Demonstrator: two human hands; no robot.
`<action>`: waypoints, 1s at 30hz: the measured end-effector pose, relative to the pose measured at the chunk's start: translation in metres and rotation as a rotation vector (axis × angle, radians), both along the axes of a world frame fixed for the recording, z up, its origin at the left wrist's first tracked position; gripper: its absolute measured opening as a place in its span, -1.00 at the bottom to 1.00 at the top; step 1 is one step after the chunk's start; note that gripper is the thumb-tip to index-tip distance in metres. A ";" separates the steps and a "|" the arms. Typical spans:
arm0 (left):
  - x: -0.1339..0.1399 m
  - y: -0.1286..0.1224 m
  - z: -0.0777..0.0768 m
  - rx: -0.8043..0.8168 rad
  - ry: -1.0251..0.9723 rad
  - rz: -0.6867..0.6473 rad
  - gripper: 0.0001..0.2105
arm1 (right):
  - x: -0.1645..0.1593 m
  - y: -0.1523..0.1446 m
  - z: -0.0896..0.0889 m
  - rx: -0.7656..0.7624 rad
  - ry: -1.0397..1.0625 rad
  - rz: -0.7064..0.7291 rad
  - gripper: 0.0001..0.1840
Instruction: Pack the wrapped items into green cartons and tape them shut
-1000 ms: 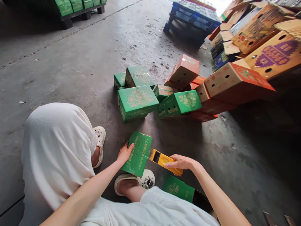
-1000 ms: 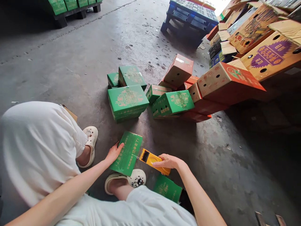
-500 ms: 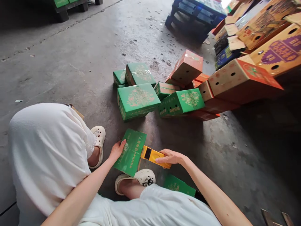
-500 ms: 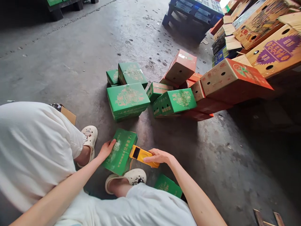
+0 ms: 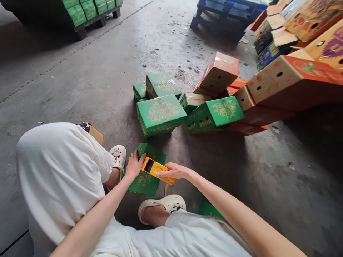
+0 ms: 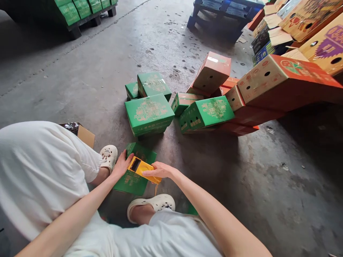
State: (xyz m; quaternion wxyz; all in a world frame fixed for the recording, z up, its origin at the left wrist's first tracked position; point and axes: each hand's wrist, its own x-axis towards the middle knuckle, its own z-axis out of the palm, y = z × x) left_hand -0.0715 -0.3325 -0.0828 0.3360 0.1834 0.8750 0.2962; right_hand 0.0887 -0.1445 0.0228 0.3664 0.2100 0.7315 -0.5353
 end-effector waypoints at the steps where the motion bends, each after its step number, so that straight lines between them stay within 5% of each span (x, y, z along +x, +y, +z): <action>1: 0.000 0.000 0.001 -0.010 0.008 -0.009 -0.22 | 0.002 0.001 0.003 -0.017 0.010 0.005 -0.24; 8: -0.010 -0.004 0.014 -0.040 0.015 0.018 -0.26 | 0.050 0.024 0.012 0.197 -0.012 0.160 -0.21; 14: -0.016 -0.006 0.016 -0.036 0.009 -0.004 -0.25 | 0.114 0.045 -0.007 0.147 -0.157 0.004 -0.19; 23: -0.015 -0.006 0.016 -0.059 -0.062 -0.034 0.00 | 0.089 0.035 -0.035 0.269 -0.176 0.080 -0.29; 30: -0.030 -0.008 0.009 -0.059 -0.074 -0.053 -0.08 | 0.079 0.035 -0.043 0.223 -0.190 0.059 -0.21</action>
